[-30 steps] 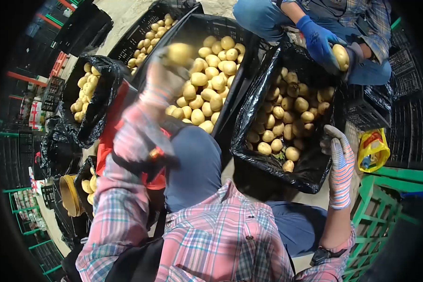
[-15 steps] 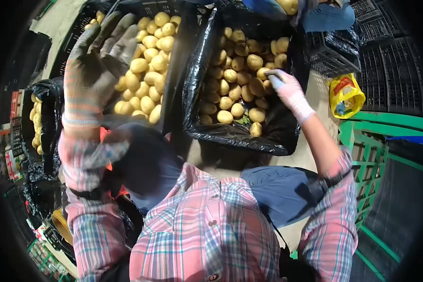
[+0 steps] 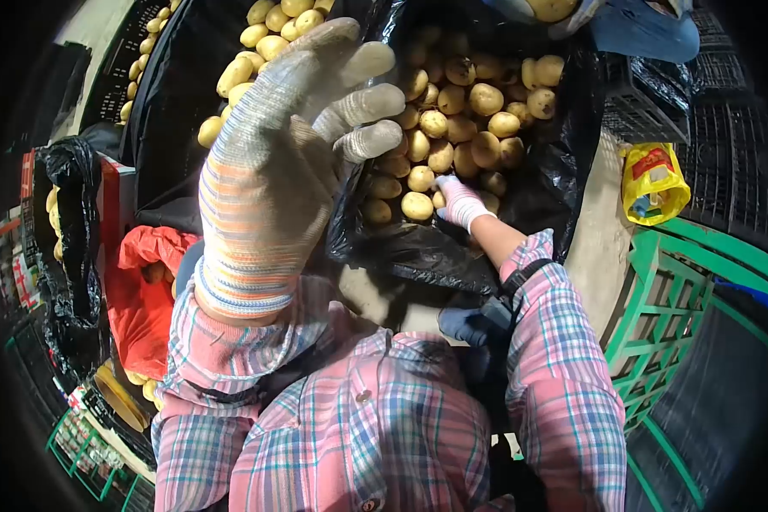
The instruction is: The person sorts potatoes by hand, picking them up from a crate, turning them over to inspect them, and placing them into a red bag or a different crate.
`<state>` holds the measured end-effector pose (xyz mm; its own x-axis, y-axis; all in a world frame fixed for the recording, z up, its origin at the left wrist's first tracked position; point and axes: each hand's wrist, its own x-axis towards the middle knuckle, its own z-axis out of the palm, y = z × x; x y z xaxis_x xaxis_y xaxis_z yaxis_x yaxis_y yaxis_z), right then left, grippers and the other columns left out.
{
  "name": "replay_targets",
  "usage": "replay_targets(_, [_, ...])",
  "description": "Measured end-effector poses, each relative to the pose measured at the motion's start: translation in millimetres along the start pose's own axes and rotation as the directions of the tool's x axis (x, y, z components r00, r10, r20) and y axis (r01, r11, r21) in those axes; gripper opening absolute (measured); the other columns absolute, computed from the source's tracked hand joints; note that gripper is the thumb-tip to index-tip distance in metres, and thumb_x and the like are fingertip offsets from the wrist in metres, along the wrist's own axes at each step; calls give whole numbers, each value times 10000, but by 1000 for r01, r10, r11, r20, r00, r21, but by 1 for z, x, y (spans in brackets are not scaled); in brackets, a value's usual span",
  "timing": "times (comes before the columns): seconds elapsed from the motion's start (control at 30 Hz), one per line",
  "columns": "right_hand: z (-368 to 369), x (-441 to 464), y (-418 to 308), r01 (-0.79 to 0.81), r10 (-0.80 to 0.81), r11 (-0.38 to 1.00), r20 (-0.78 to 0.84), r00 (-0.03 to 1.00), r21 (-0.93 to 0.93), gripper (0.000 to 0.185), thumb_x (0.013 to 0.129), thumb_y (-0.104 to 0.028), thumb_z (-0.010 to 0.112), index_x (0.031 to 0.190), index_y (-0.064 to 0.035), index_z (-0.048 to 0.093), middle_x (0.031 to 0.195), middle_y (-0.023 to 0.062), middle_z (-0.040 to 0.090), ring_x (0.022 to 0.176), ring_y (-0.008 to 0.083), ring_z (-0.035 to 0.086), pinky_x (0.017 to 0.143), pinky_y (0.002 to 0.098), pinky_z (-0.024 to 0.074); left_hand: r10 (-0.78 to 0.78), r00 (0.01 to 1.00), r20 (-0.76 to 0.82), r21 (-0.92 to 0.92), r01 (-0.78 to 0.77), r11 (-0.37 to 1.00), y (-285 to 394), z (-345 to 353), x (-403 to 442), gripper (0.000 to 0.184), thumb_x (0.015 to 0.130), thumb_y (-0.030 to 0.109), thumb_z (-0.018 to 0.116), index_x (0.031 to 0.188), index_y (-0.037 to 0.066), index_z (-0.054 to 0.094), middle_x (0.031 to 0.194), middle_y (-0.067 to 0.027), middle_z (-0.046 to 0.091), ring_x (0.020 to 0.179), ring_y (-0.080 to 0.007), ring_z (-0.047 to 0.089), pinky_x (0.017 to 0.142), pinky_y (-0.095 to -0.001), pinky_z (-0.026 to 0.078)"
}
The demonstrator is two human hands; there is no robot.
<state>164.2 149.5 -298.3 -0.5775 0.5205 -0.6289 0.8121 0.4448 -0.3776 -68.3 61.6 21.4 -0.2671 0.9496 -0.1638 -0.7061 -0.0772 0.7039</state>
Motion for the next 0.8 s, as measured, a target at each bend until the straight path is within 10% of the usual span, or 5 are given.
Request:
replay_targets(0.13, [-55,-4,-2,-147,94,743,115,989,653,538,789,-343,650,1235,-86,494,1030,130,643,905,209,627,782,320,512,91,996,2,310,-87,947,-5,1,-8,498,950,305,480,1329,-16,443,1203,-162,584,989,-224,625,834,-324,530])
replay_targets(0.27, [-172,-112,-86,-75,-280,-103,43,959,992,501,874,-381,494,1265,-69,477,1146,135,610,889,158,635,656,266,538,-37,998,-41,284,47,958,-6,9,-12,488,931,275,523,1326,1,440,1233,-140,548,838,-173,608,722,-291,504])
replay_targets(0.37, [-216,-185,-127,275,-244,138,-236,941,952,619,846,-458,471,1285,-23,440,1227,156,579,946,166,644,484,165,483,-140,989,-46,377,147,914,-16,22,-23,599,884,271,601,1365,-12,385,1187,-115,550,828,-137,585,694,-253,487])
replay_targets(0.47, [-219,-224,-141,382,-223,75,-357,907,921,682,822,-480,576,1303,-18,431,1255,129,551,1065,186,590,793,276,526,-442,872,208,341,359,869,-15,34,-31,798,812,303,703,1423,-8,294,1207,-105,544,914,-142,584,718,-242,503])
replay_targets(0.8, [-192,-261,-161,724,-138,379,-738,660,577,683,876,-396,637,1380,5,409,1331,130,504,1218,207,477,1023,338,375,-285,874,394,101,267,958,-31,45,-52,807,748,117,780,1416,45,333,1327,-95,475,1219,-213,486,1039,-356,399])
